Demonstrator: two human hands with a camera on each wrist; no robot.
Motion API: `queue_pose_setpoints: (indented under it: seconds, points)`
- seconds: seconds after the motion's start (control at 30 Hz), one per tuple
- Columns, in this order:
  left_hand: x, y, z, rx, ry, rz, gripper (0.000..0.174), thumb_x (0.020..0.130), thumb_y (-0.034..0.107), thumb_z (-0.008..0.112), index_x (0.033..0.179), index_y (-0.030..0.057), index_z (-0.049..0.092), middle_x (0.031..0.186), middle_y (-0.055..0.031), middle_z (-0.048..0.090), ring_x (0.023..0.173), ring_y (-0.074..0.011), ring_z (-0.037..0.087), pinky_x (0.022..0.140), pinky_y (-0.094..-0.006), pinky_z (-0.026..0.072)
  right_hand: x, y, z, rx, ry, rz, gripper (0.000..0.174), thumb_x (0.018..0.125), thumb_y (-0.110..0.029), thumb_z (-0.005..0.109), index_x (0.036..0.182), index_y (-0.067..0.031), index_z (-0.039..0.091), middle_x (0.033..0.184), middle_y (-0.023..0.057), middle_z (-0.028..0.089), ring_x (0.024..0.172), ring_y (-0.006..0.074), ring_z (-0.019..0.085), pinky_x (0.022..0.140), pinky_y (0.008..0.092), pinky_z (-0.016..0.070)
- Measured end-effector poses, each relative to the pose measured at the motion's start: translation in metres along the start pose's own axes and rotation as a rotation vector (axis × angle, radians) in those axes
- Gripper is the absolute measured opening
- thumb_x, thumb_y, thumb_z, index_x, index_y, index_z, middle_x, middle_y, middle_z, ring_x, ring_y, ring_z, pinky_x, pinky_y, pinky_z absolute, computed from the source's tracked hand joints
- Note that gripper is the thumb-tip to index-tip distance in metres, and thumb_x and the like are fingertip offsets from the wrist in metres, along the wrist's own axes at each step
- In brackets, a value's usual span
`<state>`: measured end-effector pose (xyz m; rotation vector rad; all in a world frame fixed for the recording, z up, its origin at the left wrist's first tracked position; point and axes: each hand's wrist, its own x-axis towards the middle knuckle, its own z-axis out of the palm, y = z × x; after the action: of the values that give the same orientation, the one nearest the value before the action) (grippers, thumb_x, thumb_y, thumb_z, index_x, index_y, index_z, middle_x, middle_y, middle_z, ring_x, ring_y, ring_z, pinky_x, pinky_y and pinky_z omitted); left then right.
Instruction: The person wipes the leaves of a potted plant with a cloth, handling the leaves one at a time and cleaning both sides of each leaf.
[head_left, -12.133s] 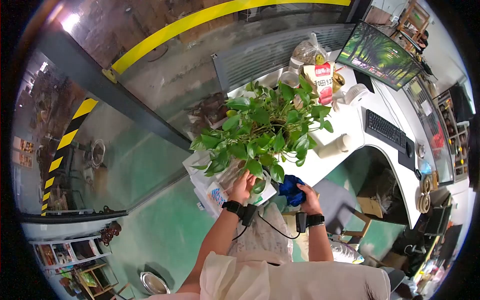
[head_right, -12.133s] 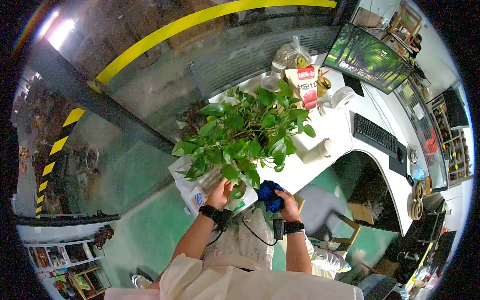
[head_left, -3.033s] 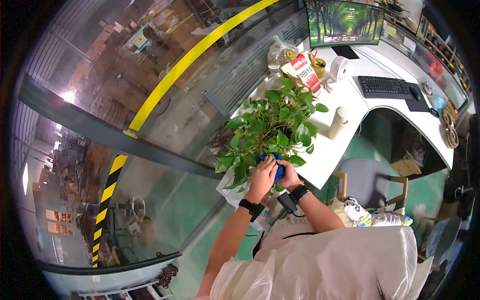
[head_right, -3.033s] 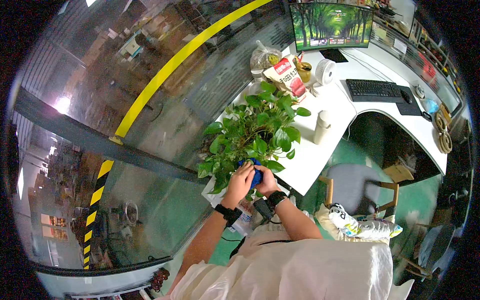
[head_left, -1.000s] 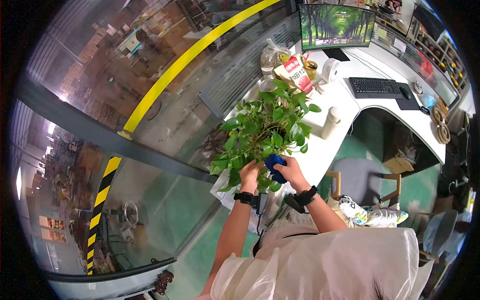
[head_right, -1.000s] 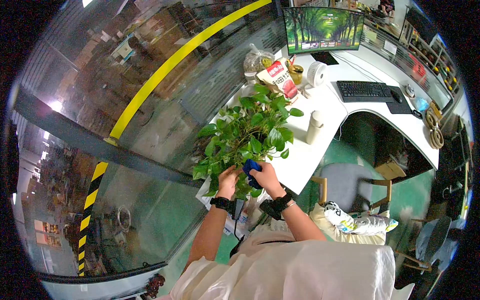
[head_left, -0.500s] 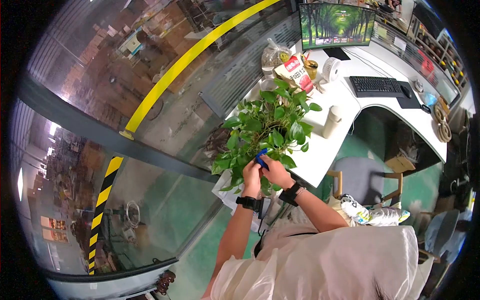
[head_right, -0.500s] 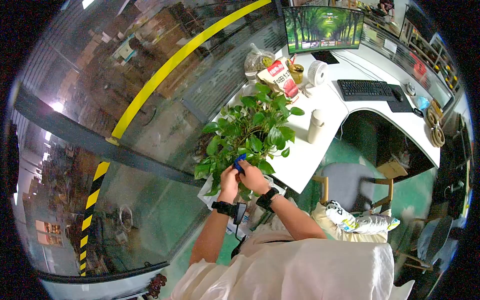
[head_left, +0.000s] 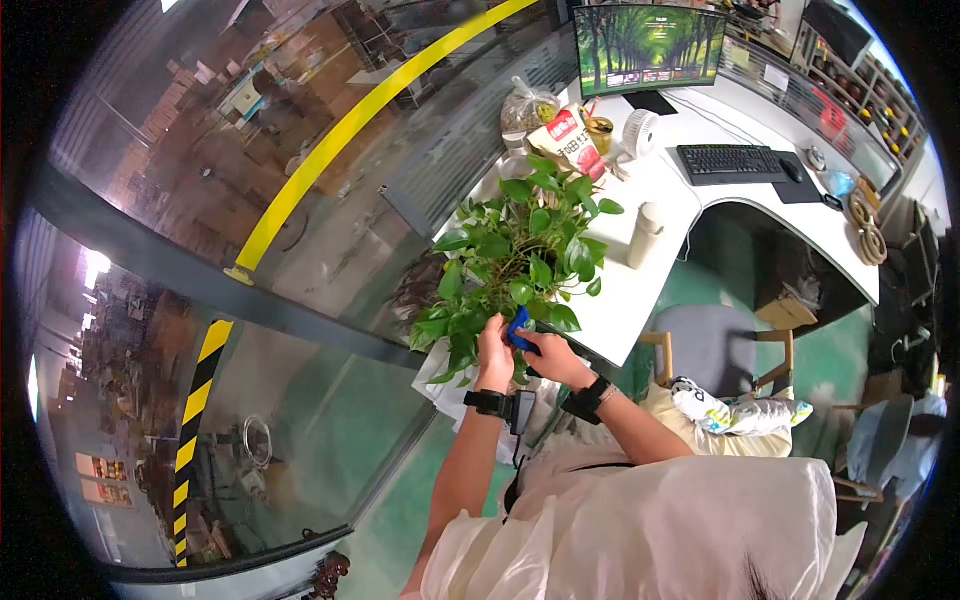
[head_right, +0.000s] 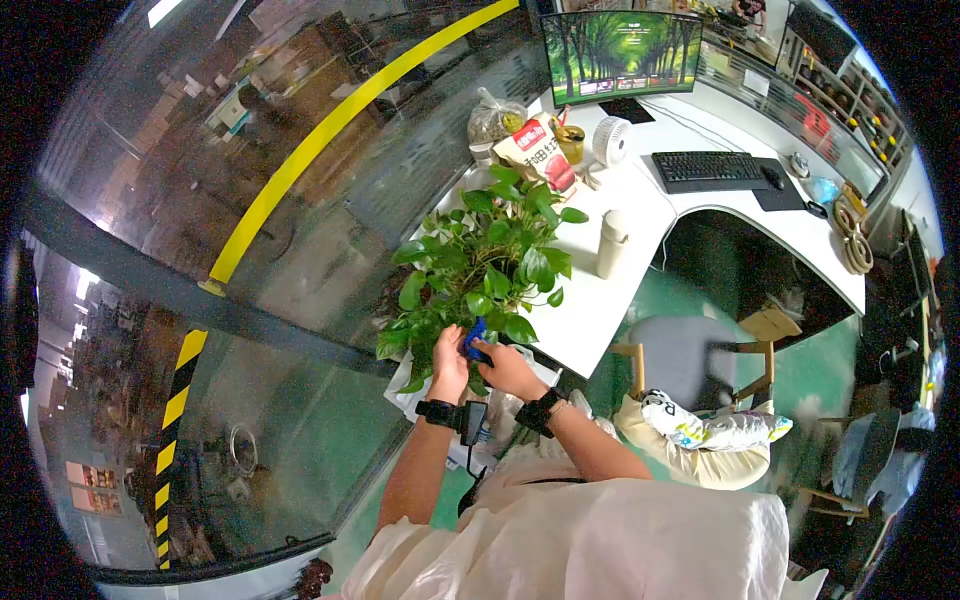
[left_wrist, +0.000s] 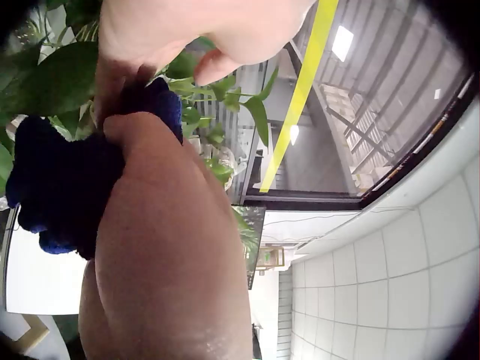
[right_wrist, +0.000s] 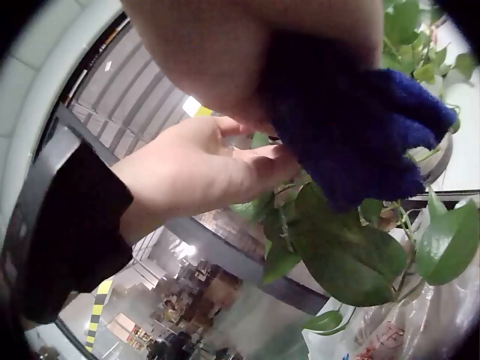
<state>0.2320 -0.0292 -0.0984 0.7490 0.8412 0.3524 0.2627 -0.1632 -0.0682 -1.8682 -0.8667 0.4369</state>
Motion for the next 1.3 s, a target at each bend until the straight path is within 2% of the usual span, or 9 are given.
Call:
queue_pose_setpoints:
  seconds: [0.03,0.07,0.27,0.33,0.5,0.7,0.9,1.07,1.3]
  points:
    - [0.002,-0.001,0.0,0.008,0.017,0.021,0.022,0.085,0.027,0.053,0.091,0.0061,0.054,0.082,-0.0048,0.061,0.072,-0.0165,0.056,0.066,-0.0299,0.0429,-0.002,0.0,0.0,0.015,-0.007,0.002,0.045,0.072,-0.009,0.054,0.116,-0.0037,0.053,0.079,0.0212,0.06,0.068,0.0314,0.059,0.064,0.0361,0.0458]
    - [0.005,-0.002,-0.001,0.016,0.033,0.042,0.023,0.085,0.027,0.054,0.093,0.0054,0.054,0.083,-0.005,0.061,0.073,-0.0165,0.056,0.067,-0.0296,0.0428,-0.003,0.004,0.001,0.037,-0.035,-0.008,0.043,0.073,-0.009,0.055,0.116,-0.0041,0.053,0.077,0.0165,0.06,0.065,0.0243,0.058,0.062,0.0343,0.0447]
    - [-0.007,0.007,-0.008,0.082,-0.071,0.054,0.032,0.084,0.026,0.055,0.103,0.001,0.054,0.097,-0.0098,0.061,0.083,-0.0182,0.058,0.075,-0.0295,0.0439,-0.019,-0.017,-0.019,0.474,-0.189,0.266,0.034,0.079,-0.008,0.054,0.112,-0.0001,0.055,0.085,0.0037,0.06,0.072,0.0115,0.055,0.067,0.0258,0.0459]
    - [-0.011,0.008,-0.013,0.121,-0.12,0.031,0.042,0.084,0.028,0.054,0.114,-0.0014,0.05,0.11,-0.0145,0.058,0.094,-0.021,0.057,0.083,-0.031,0.0433,-0.026,-0.023,-0.025,0.612,-0.168,0.334,0.031,0.079,-0.007,0.054,0.11,0.0014,0.055,0.085,0.0037,0.06,0.072,0.0114,0.056,0.067,0.0243,0.0467]
    - [-0.029,0.017,-0.023,0.079,-0.162,0.066,0.036,0.084,0.024,0.056,0.108,-0.0017,0.052,0.106,-0.0181,0.059,0.095,-0.0244,0.059,0.082,-0.0306,0.0478,-0.043,-0.023,-0.041,0.97,-0.055,0.402,0.031,0.079,-0.004,0.054,0.109,0.0047,0.056,0.091,0.0075,0.063,0.076,0.0124,0.059,0.07,0.0236,0.0485]
    - [-0.054,0.03,-0.054,0.164,-0.184,0.143,0.025,0.083,0.021,0.061,0.094,-0.0009,0.055,0.095,-0.0156,0.062,0.088,-0.0248,0.062,0.08,-0.0315,0.0494,-0.068,-0.036,-0.075,1.251,0.296,0.418,0.036,0.079,-0.004,0.051,0.114,0.0027,0.05,0.1,0.0117,0.061,0.084,0.0202,0.062,0.075,0.0313,0.0519]
    - [-0.055,0.03,-0.1,0.142,-0.123,0.119,0.024,0.084,0.024,0.062,0.09,0.0012,0.057,0.091,-0.0117,0.063,0.088,-0.0221,0.062,0.078,-0.0288,0.0487,-0.09,-0.013,-0.095,1.342,0.562,0.341,0.028,0.08,-0.014,0.054,0.106,-0.001,0.051,0.094,0.009,0.061,0.079,0.0222,0.06,0.069,0.0333,0.05]
    - [-0.057,0.029,-0.125,0.089,-0.08,0.092,0.021,0.082,0.018,0.063,0.091,-0.0006,0.055,0.089,-0.0138,0.063,0.082,-0.0227,0.063,0.073,-0.028,0.0499,-0.1,-0.004,-0.095,1.432,0.711,0.352,0.015,0.08,-0.014,0.058,0.092,-0.0057,0.055,0.091,0.0055,0.061,0.082,0.0192,0.059,0.076,0.0305,0.0469]
    - [-0.06,0.026,-0.146,0.033,-0.064,0.075,0.021,0.082,0.017,0.063,0.09,-0.0003,0.055,0.089,-0.0139,0.063,0.081,-0.0226,0.063,0.072,-0.0281,0.0499,-0.108,-0.015,-0.083,1.369,0.676,0.335,0.017,0.081,-0.014,0.056,0.095,-0.005,0.054,0.091,0.0049,0.06,0.084,0.0183,0.057,0.078,0.0293,0.0458]
